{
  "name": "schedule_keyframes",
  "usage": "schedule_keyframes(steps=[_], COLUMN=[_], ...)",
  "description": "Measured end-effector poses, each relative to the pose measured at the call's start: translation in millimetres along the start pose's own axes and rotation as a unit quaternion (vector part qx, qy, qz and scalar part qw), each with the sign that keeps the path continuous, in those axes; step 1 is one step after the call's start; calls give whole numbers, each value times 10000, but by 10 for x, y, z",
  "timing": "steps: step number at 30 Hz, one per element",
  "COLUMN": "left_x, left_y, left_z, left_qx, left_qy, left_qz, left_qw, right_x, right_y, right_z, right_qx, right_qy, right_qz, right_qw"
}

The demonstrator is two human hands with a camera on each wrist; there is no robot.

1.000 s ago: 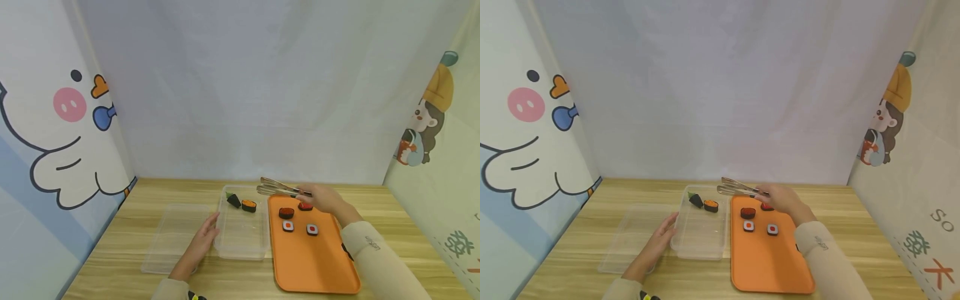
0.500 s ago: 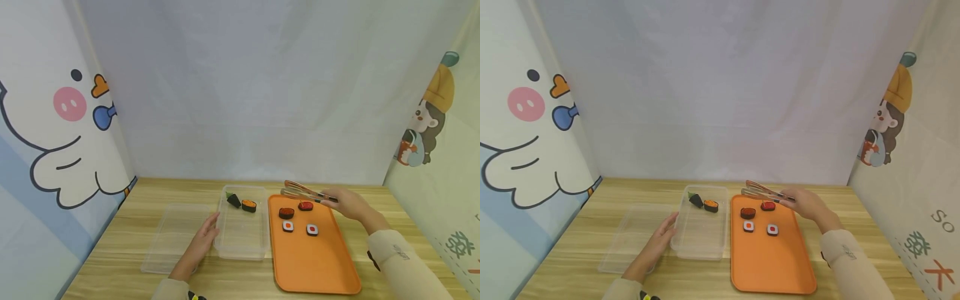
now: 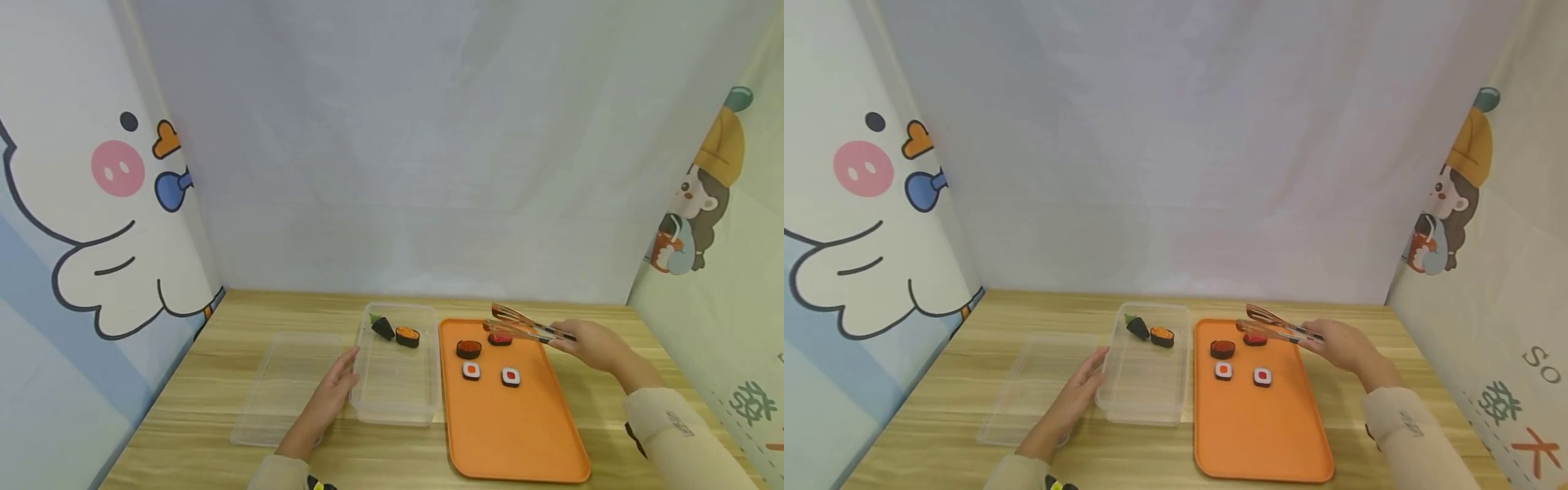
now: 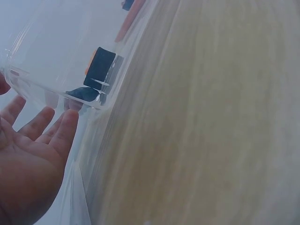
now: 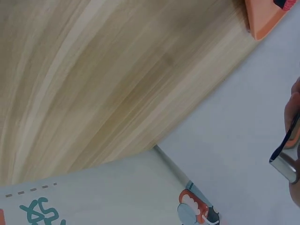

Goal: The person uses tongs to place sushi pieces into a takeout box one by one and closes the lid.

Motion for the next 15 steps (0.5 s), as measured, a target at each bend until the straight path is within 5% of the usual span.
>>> schedule_keyframes(steps=[15], left_x=[3], left_y=[14], left_z=[16], left_qx=[-27], left_qy=[-77], left_qz=[38], left_qw=[10000], right_x=[-135], right_y=[-89], right_z=[-204], right_qx=[12], right_qy=[-60], right_qz=[224], right_qw=[9997])
Point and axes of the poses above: each hand's wrist, its own y-axis towards the middle knuckle, its own x-axis out of the back of the hand, z = x × y, the point moved 2 cm from there along y, towards the middle knuckle, and after that the axes turned 4 degrees about z, right-handed, at the moved point
